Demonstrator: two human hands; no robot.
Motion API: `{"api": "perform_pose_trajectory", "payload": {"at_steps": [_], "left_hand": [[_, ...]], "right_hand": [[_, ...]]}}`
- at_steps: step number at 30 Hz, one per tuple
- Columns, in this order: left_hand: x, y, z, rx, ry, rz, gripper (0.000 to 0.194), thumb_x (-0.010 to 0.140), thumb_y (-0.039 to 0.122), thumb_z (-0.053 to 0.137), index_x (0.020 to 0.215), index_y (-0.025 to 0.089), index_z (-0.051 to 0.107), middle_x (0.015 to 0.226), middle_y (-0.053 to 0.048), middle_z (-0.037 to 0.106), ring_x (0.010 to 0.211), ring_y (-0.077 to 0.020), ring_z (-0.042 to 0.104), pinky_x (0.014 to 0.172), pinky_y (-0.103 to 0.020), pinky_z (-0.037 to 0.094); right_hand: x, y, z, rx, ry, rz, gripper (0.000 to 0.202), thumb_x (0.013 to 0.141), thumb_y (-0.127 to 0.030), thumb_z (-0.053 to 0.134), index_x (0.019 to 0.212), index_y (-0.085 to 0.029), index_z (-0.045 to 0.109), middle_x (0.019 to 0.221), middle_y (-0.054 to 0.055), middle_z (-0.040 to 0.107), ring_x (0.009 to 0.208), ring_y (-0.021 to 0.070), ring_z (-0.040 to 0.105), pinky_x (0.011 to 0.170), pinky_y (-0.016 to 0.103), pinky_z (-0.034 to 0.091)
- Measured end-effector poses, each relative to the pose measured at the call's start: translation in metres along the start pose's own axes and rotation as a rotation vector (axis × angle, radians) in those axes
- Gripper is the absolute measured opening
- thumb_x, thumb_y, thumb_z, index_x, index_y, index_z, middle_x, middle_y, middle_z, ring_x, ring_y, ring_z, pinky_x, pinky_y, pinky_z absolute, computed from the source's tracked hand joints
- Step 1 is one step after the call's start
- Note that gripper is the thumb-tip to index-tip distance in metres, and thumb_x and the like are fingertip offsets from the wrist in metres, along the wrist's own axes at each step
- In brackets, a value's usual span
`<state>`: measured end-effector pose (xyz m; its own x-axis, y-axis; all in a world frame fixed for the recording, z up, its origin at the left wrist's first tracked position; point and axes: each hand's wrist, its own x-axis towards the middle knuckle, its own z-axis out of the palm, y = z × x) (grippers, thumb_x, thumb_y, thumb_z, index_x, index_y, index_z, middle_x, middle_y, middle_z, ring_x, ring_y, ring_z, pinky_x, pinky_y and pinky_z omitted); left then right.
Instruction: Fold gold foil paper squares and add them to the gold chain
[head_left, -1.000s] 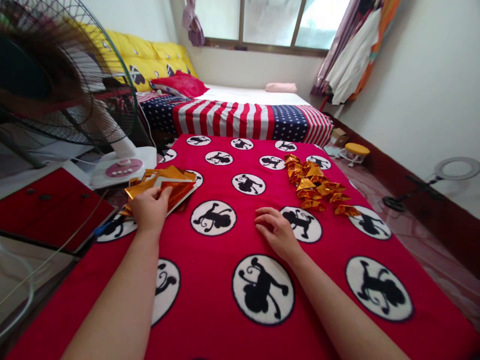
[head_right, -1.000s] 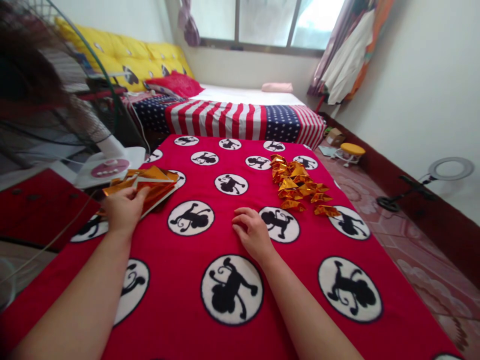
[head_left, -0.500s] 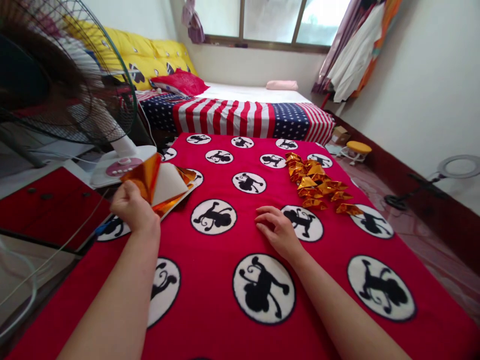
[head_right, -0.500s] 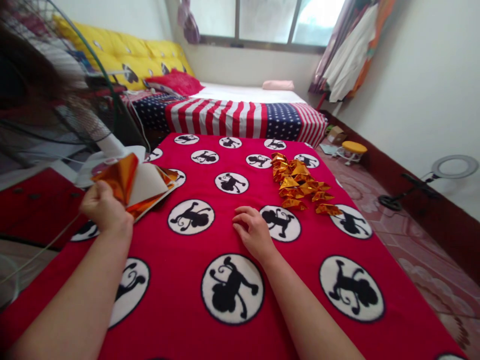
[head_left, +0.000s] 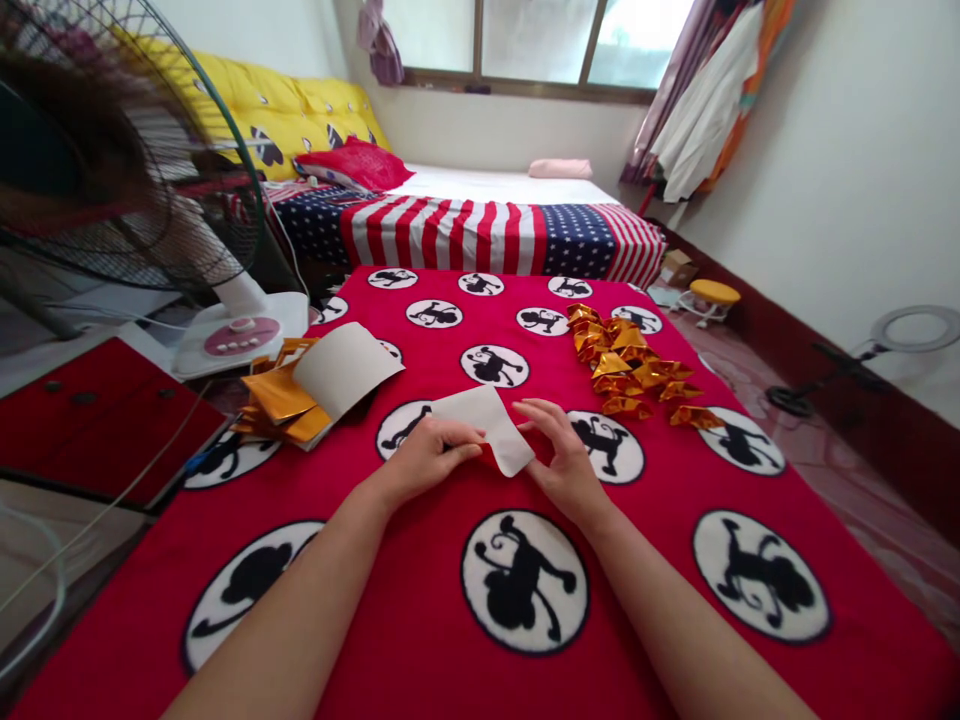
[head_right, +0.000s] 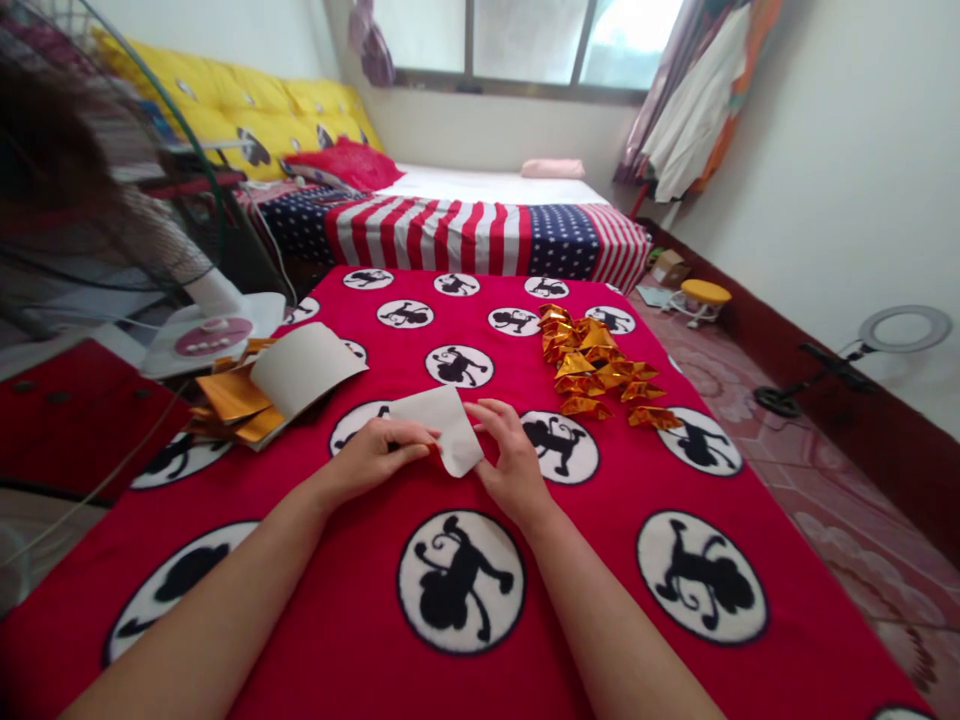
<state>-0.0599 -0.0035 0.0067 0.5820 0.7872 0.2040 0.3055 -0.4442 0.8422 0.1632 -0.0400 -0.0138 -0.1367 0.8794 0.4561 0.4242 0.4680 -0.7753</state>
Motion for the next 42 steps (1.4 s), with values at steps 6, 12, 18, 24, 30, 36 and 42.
{"api": "perform_pose_trajectory", "payload": {"at_steps": [6, 12, 18, 24, 30, 36, 42], "left_hand": [[-0.001, -0.001, -0.009, 0.059, 0.133, -0.032, 0.025, 0.087, 0.039, 0.059, 0.088, 0.020, 0.075, 0.096, -0.006, 0.076, 0.089, -0.0210, 0.070, 0.081, -0.030, 0.054], [-0.006, -0.003, -0.042, 0.788, 0.703, -0.143, 0.036, 0.086, 0.038, 0.060, 0.119, 0.025, 0.065, 0.134, -0.007, 0.059, 0.134, -0.0294, 0.043, 0.116, -0.049, 0.023], [-0.018, -0.028, -0.068, 1.022, 0.675, -0.496, 0.065, 0.088, 0.042, 0.053, 0.145, 0.014, 0.041, 0.148, -0.022, 0.042, 0.142, -0.0404, 0.026, 0.112, -0.062, 0.020], [-0.022, -0.044, -0.079, 0.970, 0.618, -0.516, 0.054, 0.090, 0.026, 0.041, 0.142, 0.011, 0.045, 0.137, -0.021, 0.055, 0.127, -0.0350, 0.048, 0.106, -0.052, 0.035], [-0.024, -0.051, -0.080, 1.053, 0.568, -0.518, 0.058, 0.086, 0.047, 0.051, 0.135, 0.015, 0.054, 0.141, -0.020, 0.049, 0.132, -0.0369, 0.042, 0.106, -0.052, 0.035], [-0.026, -0.051, -0.083, 1.036, 0.607, -0.549, 0.053, 0.087, 0.038, 0.050, 0.133, 0.013, 0.055, 0.136, -0.020, 0.053, 0.123, -0.0364, 0.050, 0.100, -0.047, 0.041], [-0.027, -0.055, -0.086, 1.089, 0.579, -0.527, 0.047, 0.091, 0.040, 0.043, 0.123, 0.012, 0.064, 0.133, -0.018, 0.056, 0.121, -0.0342, 0.051, 0.100, -0.044, 0.042]], "right_hand": [[0.001, 0.001, -0.001, -0.157, -0.108, -0.125, 0.023, 0.081, -0.007, 0.064, 0.085, -0.028, 0.073, 0.107, 0.003, 0.069, 0.103, 0.0229, 0.059, 0.092, 0.042, 0.048], [0.002, -0.006, -0.002, -0.184, -0.162, -0.144, 0.017, 0.083, -0.009, 0.063, 0.083, -0.025, 0.068, 0.108, 0.003, 0.070, 0.103, 0.0242, 0.058, 0.090, 0.044, 0.049], [0.002, -0.006, -0.001, -0.175, -0.158, -0.132, 0.017, 0.083, -0.009, 0.063, 0.081, -0.025, 0.067, 0.108, 0.003, 0.070, 0.102, 0.0238, 0.059, 0.090, 0.043, 0.048], [0.002, -0.007, -0.002, -0.162, -0.153, -0.120, 0.017, 0.083, -0.008, 0.063, 0.081, -0.025, 0.067, 0.107, 0.003, 0.070, 0.102, 0.0232, 0.059, 0.090, 0.042, 0.048], [0.001, -0.006, -0.001, -0.148, -0.148, -0.115, 0.017, 0.083, -0.008, 0.064, 0.082, -0.025, 0.067, 0.108, 0.003, 0.070, 0.102, 0.0229, 0.060, 0.091, 0.041, 0.048], [0.001, -0.006, -0.001, -0.143, -0.146, -0.114, 0.017, 0.083, -0.008, 0.064, 0.082, -0.024, 0.067, 0.107, 0.003, 0.070, 0.102, 0.0224, 0.059, 0.090, 0.041, 0.048], [0.000, -0.004, -0.001, -0.143, -0.141, -0.124, 0.016, 0.083, -0.007, 0.065, 0.082, -0.024, 0.067, 0.107, 0.003, 0.070, 0.102, 0.0225, 0.059, 0.091, 0.041, 0.047]]}}
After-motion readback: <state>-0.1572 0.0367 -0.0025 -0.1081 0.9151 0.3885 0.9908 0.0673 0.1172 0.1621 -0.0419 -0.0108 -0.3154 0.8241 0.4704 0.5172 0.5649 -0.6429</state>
